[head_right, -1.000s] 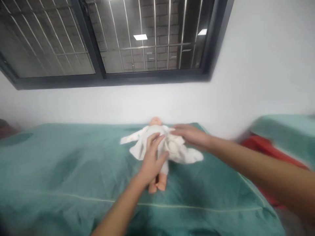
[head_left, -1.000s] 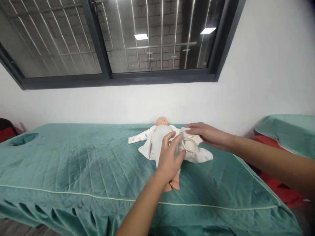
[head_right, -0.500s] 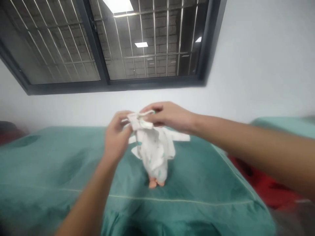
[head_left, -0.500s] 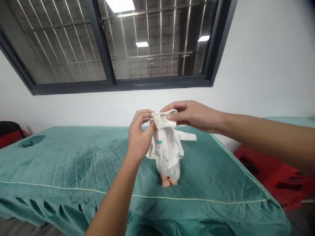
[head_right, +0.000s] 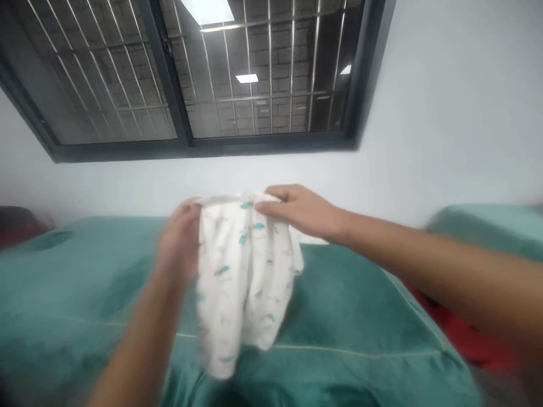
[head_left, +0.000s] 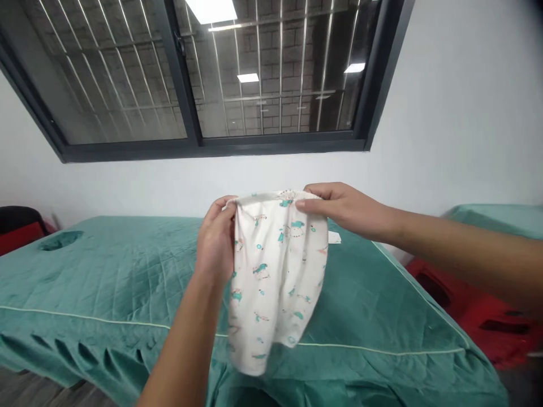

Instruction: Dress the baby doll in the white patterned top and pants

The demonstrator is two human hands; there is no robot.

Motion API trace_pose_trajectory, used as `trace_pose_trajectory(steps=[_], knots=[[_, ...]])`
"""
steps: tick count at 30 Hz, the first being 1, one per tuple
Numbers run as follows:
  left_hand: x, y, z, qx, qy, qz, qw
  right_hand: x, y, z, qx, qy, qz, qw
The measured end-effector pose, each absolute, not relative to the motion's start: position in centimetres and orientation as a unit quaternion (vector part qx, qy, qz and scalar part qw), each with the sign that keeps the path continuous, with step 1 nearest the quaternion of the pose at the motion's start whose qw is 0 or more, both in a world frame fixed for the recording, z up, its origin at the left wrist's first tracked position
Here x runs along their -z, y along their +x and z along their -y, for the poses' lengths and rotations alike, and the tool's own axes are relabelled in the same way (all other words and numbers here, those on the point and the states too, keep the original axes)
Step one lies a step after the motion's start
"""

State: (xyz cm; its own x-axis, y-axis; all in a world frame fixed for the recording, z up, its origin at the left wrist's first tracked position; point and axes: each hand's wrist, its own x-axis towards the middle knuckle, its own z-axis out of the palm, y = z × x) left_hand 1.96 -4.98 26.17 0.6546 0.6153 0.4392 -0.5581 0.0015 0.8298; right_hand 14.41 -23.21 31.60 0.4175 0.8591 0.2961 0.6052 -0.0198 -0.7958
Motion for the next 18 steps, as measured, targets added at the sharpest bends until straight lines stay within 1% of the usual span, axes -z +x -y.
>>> trace_pose_trajectory(steps=[2, 4, 8, 10, 12, 15, 18], knots=[[-26.0, 1.6, 5.1, -0.417, 0.582, -0.004, 0.698, -30.6, 14.6, 22.5, -0.129, -0.696, 0.503, 0.496], [-25.7, 1.7, 5.7, -0.390, 0.631, -0.009, 0.670, -29.5, 15.1, 21.5, -0.117, -0.691, 0.504, 0.505], [-23.7, 3.1, 7.2, -0.253, 0.755, -0.013, 0.605, -26.9, 16.6, 19.0, -0.128, -0.650, 0.500, 0.558], [-22.4, 4.0, 7.5, -0.198, 0.779, -0.011, 0.595, -25.9, 17.3, 18.1, -0.127, -0.644, 0.489, 0.575], [-21.0, 4.7, 7.5, -0.169, 0.774, -0.023, 0.610, -25.1, 18.0, 17.7, -0.124, -0.650, 0.485, 0.572], [-19.4, 5.6, 7.1, -0.161, 0.711, -0.043, 0.683, -24.4, 18.9, 17.9, -0.139, -0.673, 0.485, 0.542], [-18.5, 6.3, 6.5, -0.180, 0.623, -0.064, 0.758, -23.9, 19.9, 18.6, -0.206, -0.691, 0.496, 0.483]])
